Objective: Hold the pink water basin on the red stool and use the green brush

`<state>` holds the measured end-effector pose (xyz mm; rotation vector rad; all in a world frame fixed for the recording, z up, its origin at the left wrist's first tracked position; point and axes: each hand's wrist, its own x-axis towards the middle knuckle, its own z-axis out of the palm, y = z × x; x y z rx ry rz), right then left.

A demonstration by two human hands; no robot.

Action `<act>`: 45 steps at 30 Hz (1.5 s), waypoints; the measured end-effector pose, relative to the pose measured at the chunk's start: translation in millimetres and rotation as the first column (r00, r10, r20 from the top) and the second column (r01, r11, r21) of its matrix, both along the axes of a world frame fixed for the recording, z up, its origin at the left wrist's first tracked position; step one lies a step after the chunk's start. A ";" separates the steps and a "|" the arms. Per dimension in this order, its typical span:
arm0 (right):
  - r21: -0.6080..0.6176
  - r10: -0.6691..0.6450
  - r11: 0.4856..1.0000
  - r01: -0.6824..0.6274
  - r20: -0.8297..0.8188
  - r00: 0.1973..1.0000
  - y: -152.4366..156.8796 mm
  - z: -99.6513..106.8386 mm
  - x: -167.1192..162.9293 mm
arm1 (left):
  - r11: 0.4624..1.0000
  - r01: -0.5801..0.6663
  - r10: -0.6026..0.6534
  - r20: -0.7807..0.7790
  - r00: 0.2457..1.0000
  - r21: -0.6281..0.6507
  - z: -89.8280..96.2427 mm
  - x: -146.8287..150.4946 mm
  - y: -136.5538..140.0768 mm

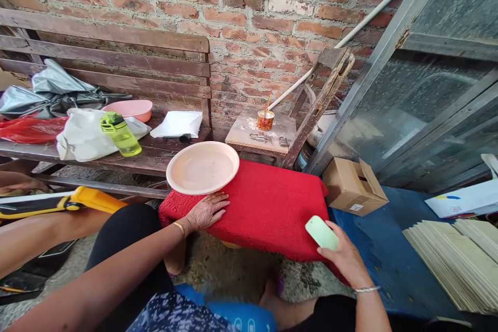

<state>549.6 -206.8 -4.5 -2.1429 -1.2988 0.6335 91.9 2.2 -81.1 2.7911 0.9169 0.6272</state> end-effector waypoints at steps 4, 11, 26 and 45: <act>-0.037 0.241 0.969 -0.243 -0.037 0.970 14.9 9.9 -40.7 | 1.000 0.006 -0.006 -0.016 1.000 0.020 0.0 0.3 -0.4; -0.124 0.060 0.991 -0.045 0.125 0.990 -15.0 -2.8 28.7 | 1.000 -0.009 0.009 -0.011 1.000 0.006 0.1 0.7 -0.4; -0.104 0.105 0.990 -0.097 0.078 0.991 -20.7 -2.8 20.5 | 1.000 -0.001 0.001 -0.008 1.000 0.000 1.4 1.6 -0.8; -0.165 0.123 0.982 -0.097 0.152 0.981 -5.3 -8.2 26.0 | 1.000 -0.014 0.014 -0.047 0.999 0.010 4.2 2.1 -2.3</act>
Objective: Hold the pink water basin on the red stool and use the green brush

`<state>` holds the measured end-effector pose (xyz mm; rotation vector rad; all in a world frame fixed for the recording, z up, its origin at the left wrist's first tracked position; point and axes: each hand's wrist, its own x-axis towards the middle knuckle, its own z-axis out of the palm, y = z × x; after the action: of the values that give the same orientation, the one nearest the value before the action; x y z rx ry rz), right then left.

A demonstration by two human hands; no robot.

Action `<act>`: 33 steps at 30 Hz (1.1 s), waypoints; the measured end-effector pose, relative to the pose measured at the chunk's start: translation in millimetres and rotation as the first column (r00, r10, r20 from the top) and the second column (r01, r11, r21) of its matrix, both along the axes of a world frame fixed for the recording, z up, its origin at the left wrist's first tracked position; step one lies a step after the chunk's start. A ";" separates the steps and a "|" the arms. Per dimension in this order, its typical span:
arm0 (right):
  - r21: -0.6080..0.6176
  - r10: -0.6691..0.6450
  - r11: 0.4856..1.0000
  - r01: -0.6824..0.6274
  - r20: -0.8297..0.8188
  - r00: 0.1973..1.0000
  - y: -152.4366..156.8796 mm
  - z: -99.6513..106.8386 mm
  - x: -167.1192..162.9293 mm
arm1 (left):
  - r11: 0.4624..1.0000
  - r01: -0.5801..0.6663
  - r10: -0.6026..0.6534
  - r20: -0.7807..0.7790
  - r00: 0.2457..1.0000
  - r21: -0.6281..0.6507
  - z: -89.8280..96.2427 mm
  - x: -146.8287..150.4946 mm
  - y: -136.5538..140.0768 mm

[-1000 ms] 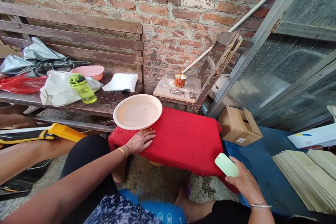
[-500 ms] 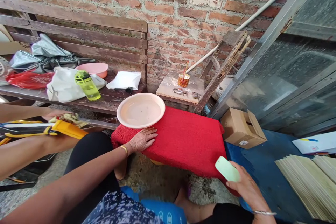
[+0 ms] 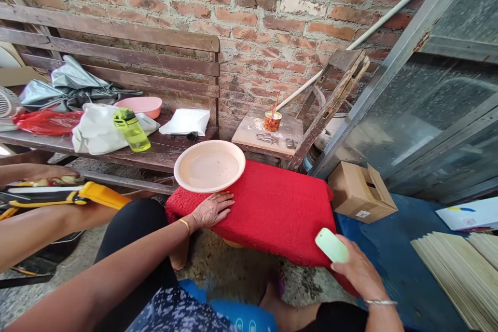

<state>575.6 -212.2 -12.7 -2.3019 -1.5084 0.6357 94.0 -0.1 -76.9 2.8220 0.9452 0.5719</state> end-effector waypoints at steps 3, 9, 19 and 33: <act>0.025 -0.092 0.996 0.091 0.012 0.996 -13.4 -1.3 19.3 | 1.000 -0.003 0.003 0.001 1.000 -0.021 2.9 0.7 -0.8; 0.049 0.088 0.995 -0.085 -0.084 0.993 26.4 8.0 -50.7 | 1.000 -0.005 0.004 -0.018 1.000 -0.025 4.6 0.7 -1.8; 0.036 -0.085 0.996 0.086 -0.029 0.996 13.6 -2.0 -9.4 | 1.000 -0.009 0.009 -0.005 1.000 -0.007 1.9 0.6 -1.3; 0.064 0.247 0.969 -0.239 -0.213 0.945 64.0 5.2 -121.7 | 1.000 -0.004 0.003 0.024 1.000 0.023 0.2 -0.5 -0.6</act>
<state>453.9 -148.1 -7.5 -1.9587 -1.6922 0.8870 93.6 -0.7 -76.7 2.8275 0.9454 0.6187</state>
